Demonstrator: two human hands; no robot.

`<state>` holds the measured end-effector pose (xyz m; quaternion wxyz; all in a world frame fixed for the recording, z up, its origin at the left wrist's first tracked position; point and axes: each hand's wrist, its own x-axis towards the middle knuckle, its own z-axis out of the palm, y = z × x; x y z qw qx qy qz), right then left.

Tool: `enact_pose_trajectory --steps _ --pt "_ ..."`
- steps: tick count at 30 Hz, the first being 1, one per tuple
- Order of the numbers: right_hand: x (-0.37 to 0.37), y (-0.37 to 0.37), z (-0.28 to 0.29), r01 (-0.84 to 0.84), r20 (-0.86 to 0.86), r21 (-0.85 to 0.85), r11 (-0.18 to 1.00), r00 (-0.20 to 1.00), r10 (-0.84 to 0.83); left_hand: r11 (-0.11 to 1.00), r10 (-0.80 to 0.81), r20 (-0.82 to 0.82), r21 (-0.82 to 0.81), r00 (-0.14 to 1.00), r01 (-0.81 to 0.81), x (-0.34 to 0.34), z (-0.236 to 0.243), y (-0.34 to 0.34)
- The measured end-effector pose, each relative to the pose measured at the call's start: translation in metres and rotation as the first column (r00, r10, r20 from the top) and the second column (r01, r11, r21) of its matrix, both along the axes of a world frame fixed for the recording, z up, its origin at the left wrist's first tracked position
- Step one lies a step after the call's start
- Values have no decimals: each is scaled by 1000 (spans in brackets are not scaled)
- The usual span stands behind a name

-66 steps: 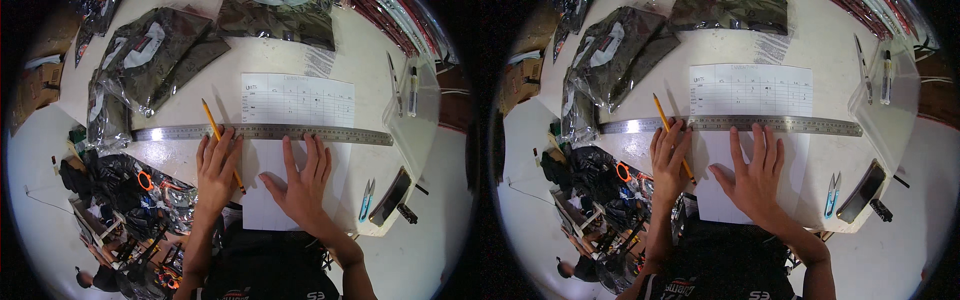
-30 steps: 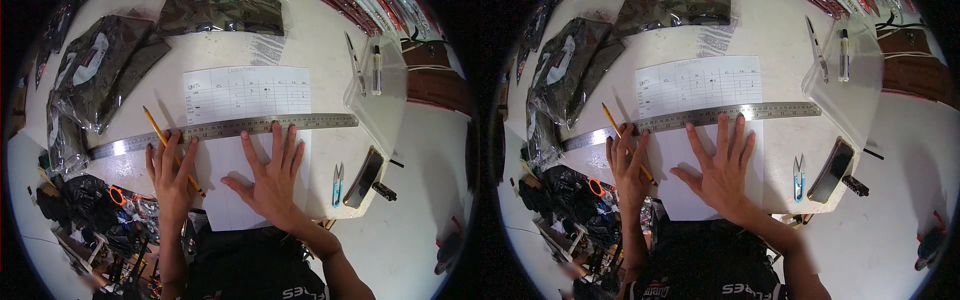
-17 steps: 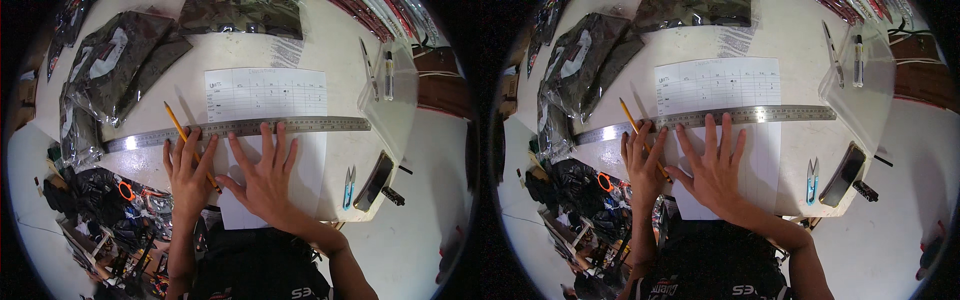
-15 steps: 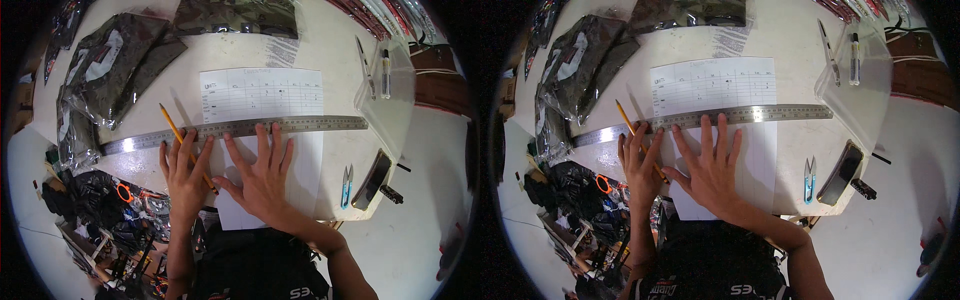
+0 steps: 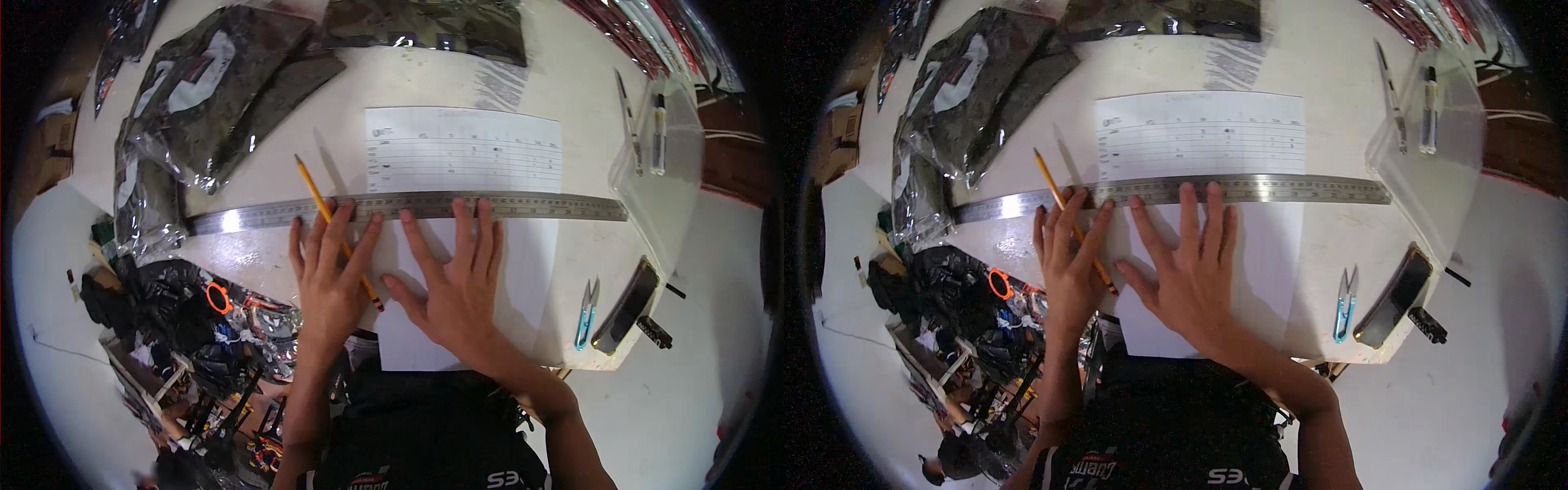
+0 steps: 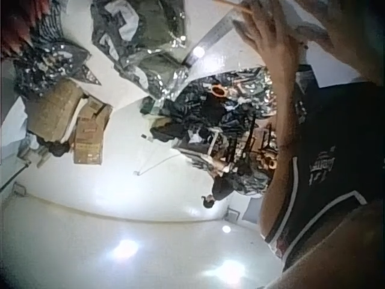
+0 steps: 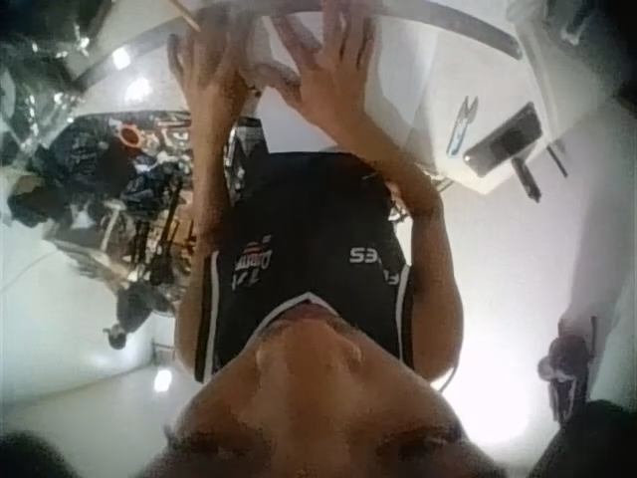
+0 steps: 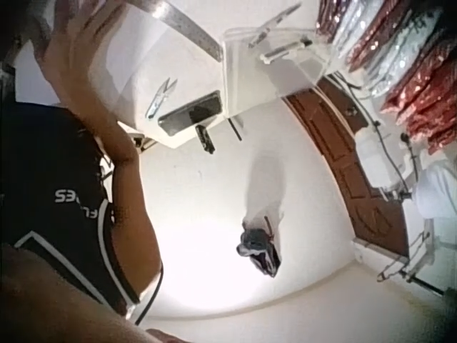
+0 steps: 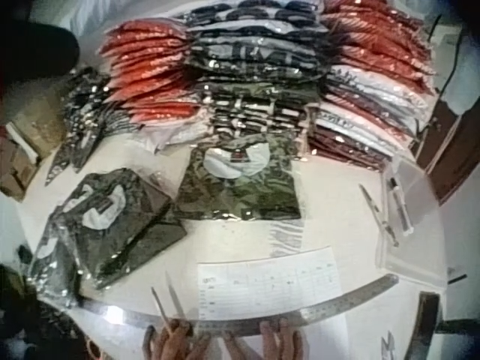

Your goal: The recorder is counting and recording the inventory of packaged camouflage and patterned shirts on a worksheet.

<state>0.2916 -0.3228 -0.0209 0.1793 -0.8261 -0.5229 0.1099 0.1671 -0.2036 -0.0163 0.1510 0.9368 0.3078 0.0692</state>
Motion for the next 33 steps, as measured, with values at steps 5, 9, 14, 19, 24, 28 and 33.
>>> enact_pose_trajectory --steps 5,9,14,19,24,28,33 --pt "-1 0 -1 9 33 7 1000 999 -9 1000 3 22 -26 1000 -3 0 2 1" --pt "-2 1 -1 10 44 20 1000 999 -11 1000 -9 36 2 999 9 -2 2 2" --pt "-2 2 -1 37 16 22 999 999 -37 974 226 592 -149 773 -171 -15 -5 9" --pt "-3 3 2 34 46 12 999 998 -35 802 416 731 -575 541 160 7 23 59" --pt "-3 4 1 23 60 23 999 998 -24 738 472 644 -662 602 130 35 12 78" --pt "-2 3 1 23 58 16 1000 998 -23 734 454 617 -668 643 123 41 21 71" --pt "-3 1 0 21 60 10 1000 998 -22 794 335 585 -598 738 114 40 20 66"
